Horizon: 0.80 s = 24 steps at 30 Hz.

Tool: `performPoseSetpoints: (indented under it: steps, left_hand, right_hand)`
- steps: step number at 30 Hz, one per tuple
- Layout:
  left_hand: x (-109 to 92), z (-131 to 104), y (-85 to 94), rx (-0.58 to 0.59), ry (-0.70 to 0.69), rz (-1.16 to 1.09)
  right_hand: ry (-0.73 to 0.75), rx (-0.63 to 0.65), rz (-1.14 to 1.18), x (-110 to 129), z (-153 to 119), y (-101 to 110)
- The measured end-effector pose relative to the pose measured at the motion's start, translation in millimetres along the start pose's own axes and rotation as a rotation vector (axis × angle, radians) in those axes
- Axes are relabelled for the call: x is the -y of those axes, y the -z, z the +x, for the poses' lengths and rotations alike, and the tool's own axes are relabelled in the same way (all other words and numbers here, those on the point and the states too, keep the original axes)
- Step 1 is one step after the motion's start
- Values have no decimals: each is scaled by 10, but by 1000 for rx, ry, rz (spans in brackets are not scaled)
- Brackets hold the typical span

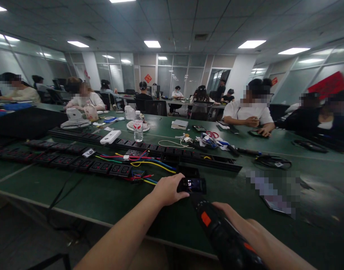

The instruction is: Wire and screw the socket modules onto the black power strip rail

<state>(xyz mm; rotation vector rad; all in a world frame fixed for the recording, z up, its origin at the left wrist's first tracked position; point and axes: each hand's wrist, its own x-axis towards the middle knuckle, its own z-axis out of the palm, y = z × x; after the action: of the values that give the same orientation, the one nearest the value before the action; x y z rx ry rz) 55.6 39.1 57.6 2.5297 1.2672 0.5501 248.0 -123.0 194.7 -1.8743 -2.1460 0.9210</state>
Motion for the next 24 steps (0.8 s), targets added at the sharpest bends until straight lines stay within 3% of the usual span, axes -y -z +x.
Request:
performPoseSetpoints:
  steps: [4,12,24]
  left_hand:
    - [0,3,8,8,17,-4]
    - [-37,-4,42,30,31,1]
    - [-8,6,23,16,15,-3]
  right_hand:
    - [17,74,38,-98,49,-33]
    - [78,4,8,63,42,-8]
    - [75,32,-53,-22,127,-14]
